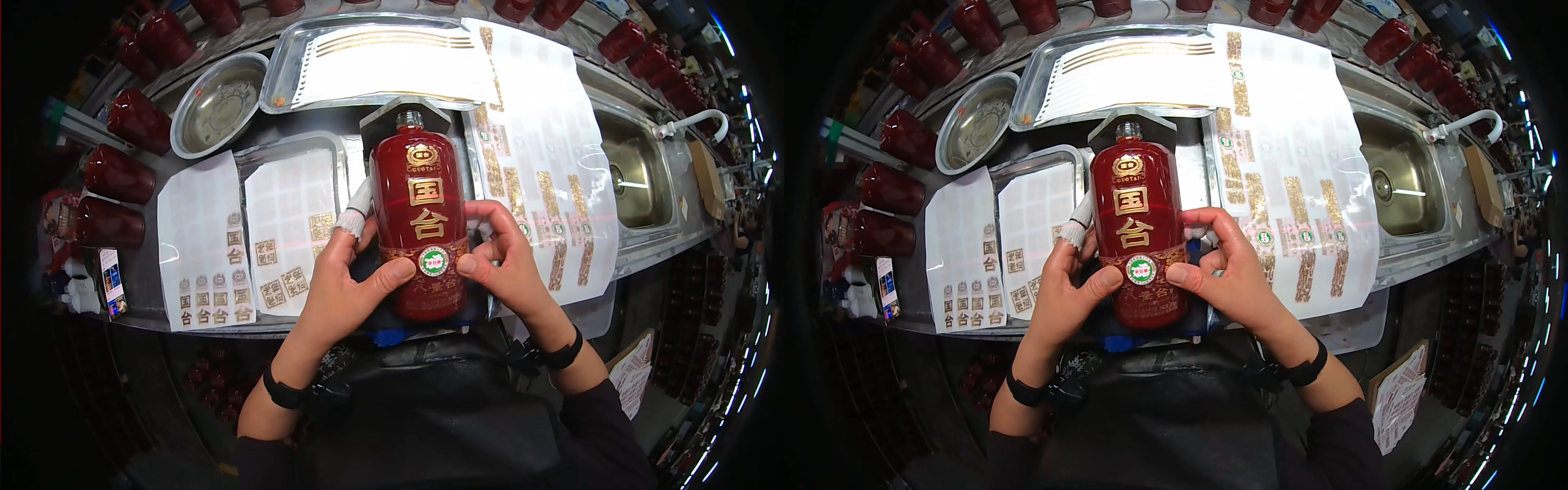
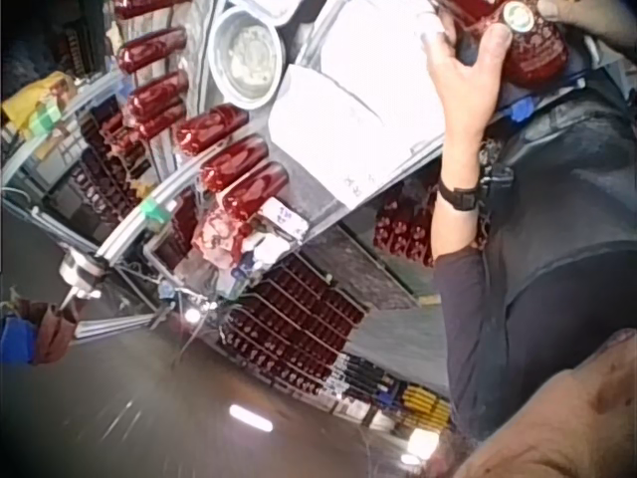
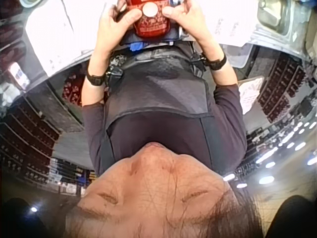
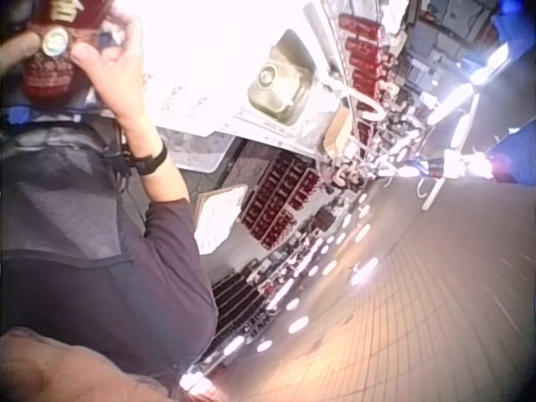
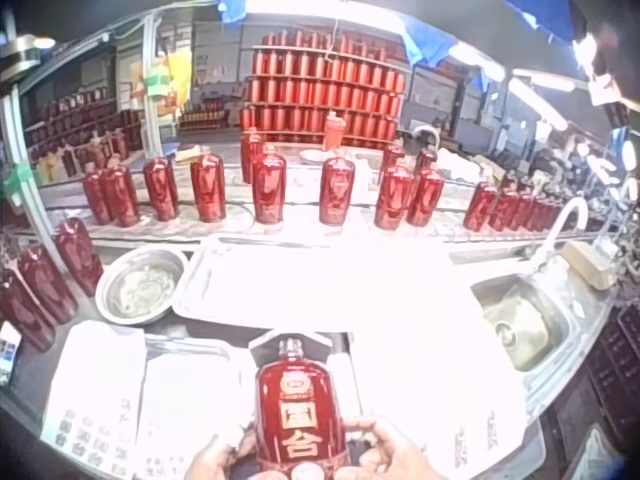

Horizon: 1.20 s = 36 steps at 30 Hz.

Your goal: Manually applying labels and decorative seals to red liquor bottles at a production line workstation.

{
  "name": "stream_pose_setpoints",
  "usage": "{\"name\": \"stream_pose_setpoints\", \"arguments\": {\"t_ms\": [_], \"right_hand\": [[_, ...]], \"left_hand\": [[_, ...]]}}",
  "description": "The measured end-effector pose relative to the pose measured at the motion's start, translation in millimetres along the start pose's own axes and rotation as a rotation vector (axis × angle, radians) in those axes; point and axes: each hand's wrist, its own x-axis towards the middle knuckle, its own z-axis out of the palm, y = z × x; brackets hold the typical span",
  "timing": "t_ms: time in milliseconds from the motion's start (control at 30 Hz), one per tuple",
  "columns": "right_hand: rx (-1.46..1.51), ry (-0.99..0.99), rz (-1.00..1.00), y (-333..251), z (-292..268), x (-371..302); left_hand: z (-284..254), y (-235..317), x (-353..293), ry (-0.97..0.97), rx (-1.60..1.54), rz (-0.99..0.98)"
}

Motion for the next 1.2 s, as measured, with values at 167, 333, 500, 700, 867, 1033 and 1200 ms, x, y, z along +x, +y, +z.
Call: {"name": "stream_pose_setpoints", "arguments": {"t_ms": [167, 333, 500, 700, 867, 1033, 1200], "right_hand": [[0.080, -0.015, -0.054, 3.8, -1.3, 1.5], [0.053, -0.004, -0.049, 2.3, 1.2, 0.3], [0.028, -0.016, -0.051, -0.3, 0.4, 0.2], [0.013, -0.013, -0.044, 0.1, 0.1, -0.1], [0.019, -0.016, -0.056, 0.6, 0.1, 0.2], [0.021, -0.028, -0.040, 0.0, -1.1, -0.4], [0.059, -0.022, -0.072, 2.0, -0.2, 0.4]], "left_hand": [[-2.0, -2.0, -3.7, 0.009, -0.022, -0.021], [-3.5, -6.0, -4.3, 0.014, -0.017, -0.045], [-4.1, -6.8, -4.3, 0.017, -0.035, -0.047], [-4.0, -7.8, -4.3, 0.012, -0.032, -0.036], [-2.8, -3.8, -3.4, 0.006, -0.032, -0.049], [-2.5, -4.1, -3.8, 0.002, -0.032, -0.037], [3.5, 2.4, -4.5, 0.023, 0.039, -0.003]]}}
